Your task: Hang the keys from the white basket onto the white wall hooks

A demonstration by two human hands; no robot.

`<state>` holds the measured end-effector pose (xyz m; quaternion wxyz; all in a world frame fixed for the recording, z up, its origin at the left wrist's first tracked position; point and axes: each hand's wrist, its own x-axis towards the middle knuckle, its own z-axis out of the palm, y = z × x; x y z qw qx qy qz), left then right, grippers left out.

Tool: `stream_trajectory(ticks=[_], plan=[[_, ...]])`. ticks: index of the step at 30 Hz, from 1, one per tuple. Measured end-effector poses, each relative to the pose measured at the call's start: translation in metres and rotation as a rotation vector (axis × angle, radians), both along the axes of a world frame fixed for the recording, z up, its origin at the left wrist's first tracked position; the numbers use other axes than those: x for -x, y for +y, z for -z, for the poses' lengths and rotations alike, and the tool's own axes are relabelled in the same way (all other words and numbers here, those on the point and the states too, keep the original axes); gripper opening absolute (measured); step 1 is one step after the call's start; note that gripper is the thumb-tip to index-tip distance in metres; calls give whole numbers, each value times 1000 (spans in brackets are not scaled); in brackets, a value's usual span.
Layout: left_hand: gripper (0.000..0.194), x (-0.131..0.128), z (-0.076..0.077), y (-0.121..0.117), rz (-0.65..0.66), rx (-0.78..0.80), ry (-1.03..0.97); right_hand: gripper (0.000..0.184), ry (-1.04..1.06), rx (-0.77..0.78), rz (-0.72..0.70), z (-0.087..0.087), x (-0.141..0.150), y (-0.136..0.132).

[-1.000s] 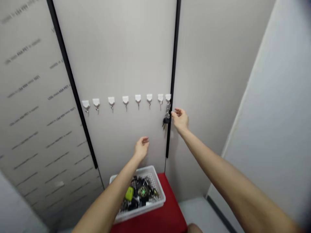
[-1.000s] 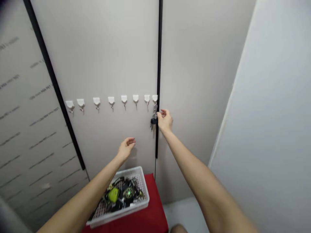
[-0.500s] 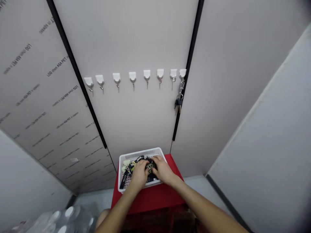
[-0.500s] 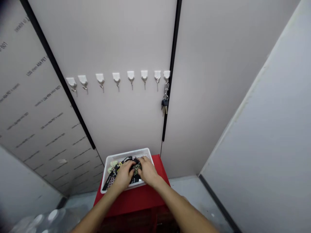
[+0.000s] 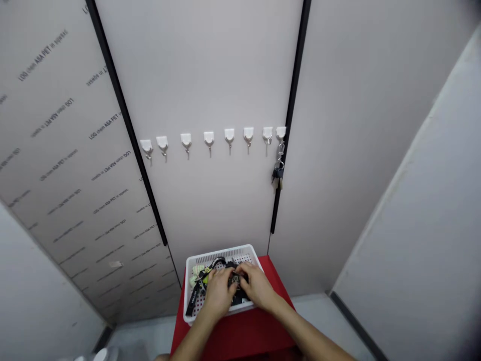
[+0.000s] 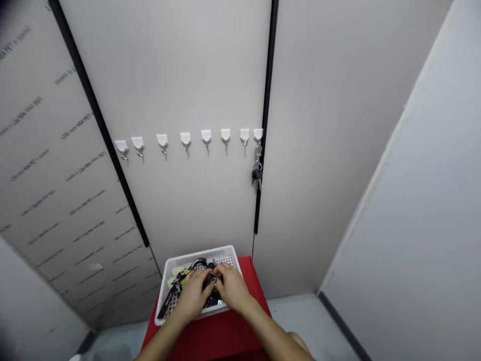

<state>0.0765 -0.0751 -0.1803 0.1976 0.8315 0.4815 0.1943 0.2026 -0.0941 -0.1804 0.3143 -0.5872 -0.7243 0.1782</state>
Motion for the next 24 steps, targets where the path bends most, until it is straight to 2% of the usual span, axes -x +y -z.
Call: stream_trajectory(ticks=[5,10,18,20,24], plan=[[19,0,-5,-2,10,38,67,14,79,-46,-117,-1,0,-2],[24,-1,-4,-2,30,13,10,6,380,-61,17,-6,-3,-5],[35,2,-4,-4,100,13,-2,18,930,84,115,-14,4,0],[36,3,-4,-5,109,-1,-37,19,981,92,127,-21,9,2],[27,4,-5,-5,144,-13,-97,16,1002,62,142,-33,15,4]])
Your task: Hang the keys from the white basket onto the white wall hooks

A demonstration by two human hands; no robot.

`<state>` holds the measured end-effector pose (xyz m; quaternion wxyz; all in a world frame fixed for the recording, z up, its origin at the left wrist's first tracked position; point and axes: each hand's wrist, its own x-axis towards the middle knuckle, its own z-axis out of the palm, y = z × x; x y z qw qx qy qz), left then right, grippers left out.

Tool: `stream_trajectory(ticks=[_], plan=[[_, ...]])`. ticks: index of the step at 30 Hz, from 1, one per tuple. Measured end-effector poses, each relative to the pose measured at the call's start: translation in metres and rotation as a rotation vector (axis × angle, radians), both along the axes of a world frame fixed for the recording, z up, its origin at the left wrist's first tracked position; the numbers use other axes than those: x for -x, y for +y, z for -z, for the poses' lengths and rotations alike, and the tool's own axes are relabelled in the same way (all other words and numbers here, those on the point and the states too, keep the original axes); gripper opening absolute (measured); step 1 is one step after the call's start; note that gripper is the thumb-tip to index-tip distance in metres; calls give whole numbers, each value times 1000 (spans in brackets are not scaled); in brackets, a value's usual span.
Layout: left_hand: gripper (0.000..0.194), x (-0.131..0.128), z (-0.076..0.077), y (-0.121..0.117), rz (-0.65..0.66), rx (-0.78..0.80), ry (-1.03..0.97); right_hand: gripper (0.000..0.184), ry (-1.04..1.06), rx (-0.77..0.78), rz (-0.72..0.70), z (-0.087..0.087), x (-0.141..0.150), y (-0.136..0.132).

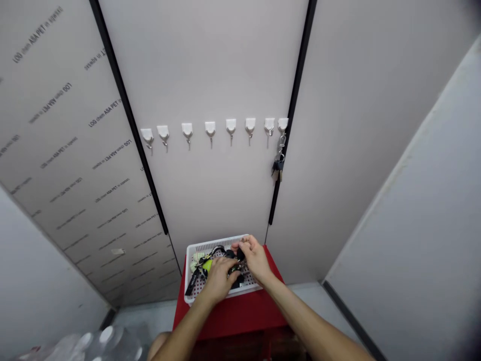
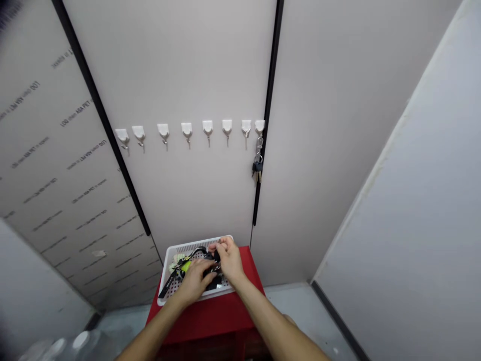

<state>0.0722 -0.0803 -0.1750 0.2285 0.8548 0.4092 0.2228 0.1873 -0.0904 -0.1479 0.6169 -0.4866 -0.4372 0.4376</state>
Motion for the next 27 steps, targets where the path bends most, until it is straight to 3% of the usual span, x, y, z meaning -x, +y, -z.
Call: stream_trajectory(ticks=[5,12,17,19,22,24,27], plan=[[29,-6,-1,0,-15,4,80,17,80,26,84,1,-2,2],[21,-20,-6,-2,49,2,187,19,-111,180,-63,22,-17,-6],[21,-19,-6,-7,104,7,152,21,-128,154,-61,13,-22,-11],[25,-18,-3,-7,19,-15,148,20,-281,129,-19,11,-22,-11],[36,-17,3,-4,-110,-28,174,14,-764,63,-35,15,-23,-14],[32,-17,7,-1,-116,-22,203,13,-1084,58,-111,19,-22,-17],[25,-17,9,2,-125,-29,219,22,-1345,163,-183,17,-18,-20]])
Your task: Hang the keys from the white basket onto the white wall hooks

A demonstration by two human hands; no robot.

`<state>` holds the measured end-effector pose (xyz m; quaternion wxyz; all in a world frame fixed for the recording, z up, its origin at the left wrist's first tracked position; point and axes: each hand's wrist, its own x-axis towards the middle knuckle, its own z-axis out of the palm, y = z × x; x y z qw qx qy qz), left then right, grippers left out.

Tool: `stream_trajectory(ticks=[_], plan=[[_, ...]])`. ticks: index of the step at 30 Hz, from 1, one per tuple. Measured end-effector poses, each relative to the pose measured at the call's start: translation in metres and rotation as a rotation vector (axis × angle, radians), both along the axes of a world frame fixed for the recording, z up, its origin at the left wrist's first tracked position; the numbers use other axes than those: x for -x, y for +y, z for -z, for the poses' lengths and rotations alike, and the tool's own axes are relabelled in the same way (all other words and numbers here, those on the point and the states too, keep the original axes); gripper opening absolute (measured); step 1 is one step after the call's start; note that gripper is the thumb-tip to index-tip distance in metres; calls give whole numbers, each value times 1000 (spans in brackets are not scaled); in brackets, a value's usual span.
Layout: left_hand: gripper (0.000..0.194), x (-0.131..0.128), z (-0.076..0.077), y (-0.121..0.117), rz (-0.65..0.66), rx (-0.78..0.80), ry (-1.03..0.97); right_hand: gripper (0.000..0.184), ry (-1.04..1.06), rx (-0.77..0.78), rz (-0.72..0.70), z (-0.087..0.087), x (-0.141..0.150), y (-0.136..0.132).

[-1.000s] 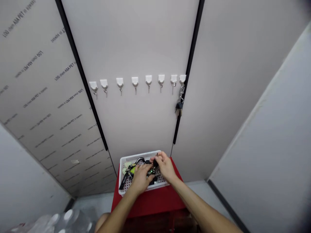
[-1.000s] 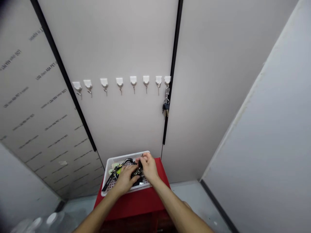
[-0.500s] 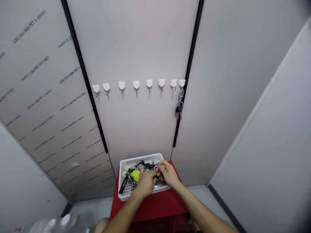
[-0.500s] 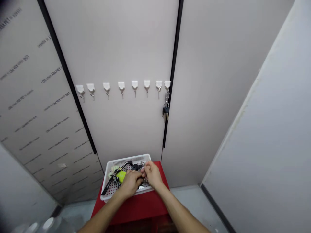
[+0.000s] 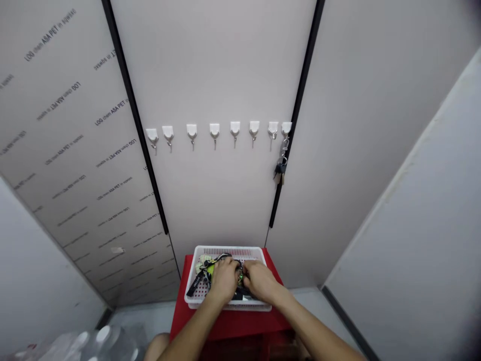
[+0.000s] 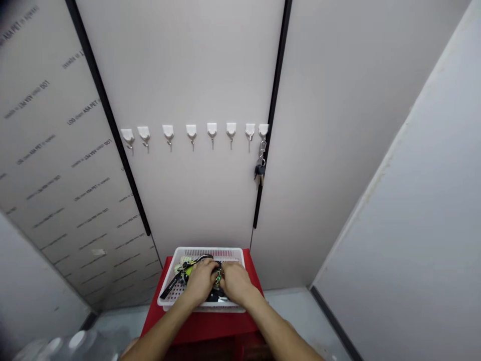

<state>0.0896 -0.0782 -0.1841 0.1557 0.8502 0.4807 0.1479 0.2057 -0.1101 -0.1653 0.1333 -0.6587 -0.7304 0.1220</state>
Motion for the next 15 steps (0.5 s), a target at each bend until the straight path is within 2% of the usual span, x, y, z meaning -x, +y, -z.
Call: stream_trajectory(ticks=[2,4,8,10,13,15], plan=[[26,1,0,2,-36,9,0,32,-83,60,32,-6,3,2],[27,2,-1,3,-75,24,-32,36,-80,89,33,-12,3,7],[25,6,1,8,-158,41,-304,26,219,218,-56,-18,-8,15],[21,8,3,11,-228,50,-494,27,376,259,-41,-15,-17,16],[15,11,4,17,-307,122,-785,26,428,160,-5,-11,-25,13],[12,10,-1,18,-327,223,-975,26,459,87,-35,-9,-23,11]])
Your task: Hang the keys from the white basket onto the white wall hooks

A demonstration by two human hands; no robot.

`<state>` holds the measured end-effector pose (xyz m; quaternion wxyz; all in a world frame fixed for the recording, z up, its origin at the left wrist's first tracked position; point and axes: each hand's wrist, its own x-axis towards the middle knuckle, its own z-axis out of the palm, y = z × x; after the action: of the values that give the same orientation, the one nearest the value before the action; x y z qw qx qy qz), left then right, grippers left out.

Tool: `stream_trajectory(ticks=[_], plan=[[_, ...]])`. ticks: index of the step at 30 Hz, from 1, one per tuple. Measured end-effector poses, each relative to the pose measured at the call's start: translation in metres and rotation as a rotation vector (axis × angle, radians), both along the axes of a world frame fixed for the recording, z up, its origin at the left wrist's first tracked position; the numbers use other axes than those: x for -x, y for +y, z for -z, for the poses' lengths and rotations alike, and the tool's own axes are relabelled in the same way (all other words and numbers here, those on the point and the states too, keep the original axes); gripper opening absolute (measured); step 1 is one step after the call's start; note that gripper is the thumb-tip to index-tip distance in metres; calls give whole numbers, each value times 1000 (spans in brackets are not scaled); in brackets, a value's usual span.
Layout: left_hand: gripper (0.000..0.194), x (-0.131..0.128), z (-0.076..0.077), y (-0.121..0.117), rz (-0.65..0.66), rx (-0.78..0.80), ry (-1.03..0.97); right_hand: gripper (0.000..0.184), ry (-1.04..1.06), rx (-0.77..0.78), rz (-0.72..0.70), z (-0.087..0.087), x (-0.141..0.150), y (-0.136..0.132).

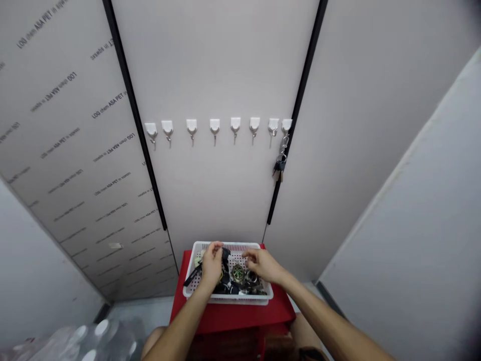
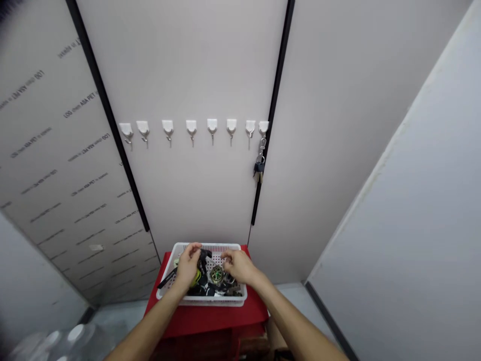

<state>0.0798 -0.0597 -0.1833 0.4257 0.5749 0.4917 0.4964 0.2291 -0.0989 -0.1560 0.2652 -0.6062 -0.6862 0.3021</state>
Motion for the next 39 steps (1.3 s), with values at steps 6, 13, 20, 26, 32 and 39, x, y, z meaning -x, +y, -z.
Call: stream_trajectory(ticks=[6,13,20,26,32,39], plan=[[13,-10,-36,-5,150,154,-441,29,371,-138,-121,-16,23,3],[22,-11,-56,-9,322,341,-741,20,582,-9,-21,-27,20,4],[19,-13,-51,-9,363,330,-546,16,561,-29,41,-26,12,7],[18,-11,-24,-6,221,343,-230,12,557,-3,128,-10,10,12],[18,-14,-20,-8,256,351,-228,21,358,-68,4,-7,8,6],[16,-15,-25,-2,311,174,-96,14,-37,-324,65,-25,7,4]])
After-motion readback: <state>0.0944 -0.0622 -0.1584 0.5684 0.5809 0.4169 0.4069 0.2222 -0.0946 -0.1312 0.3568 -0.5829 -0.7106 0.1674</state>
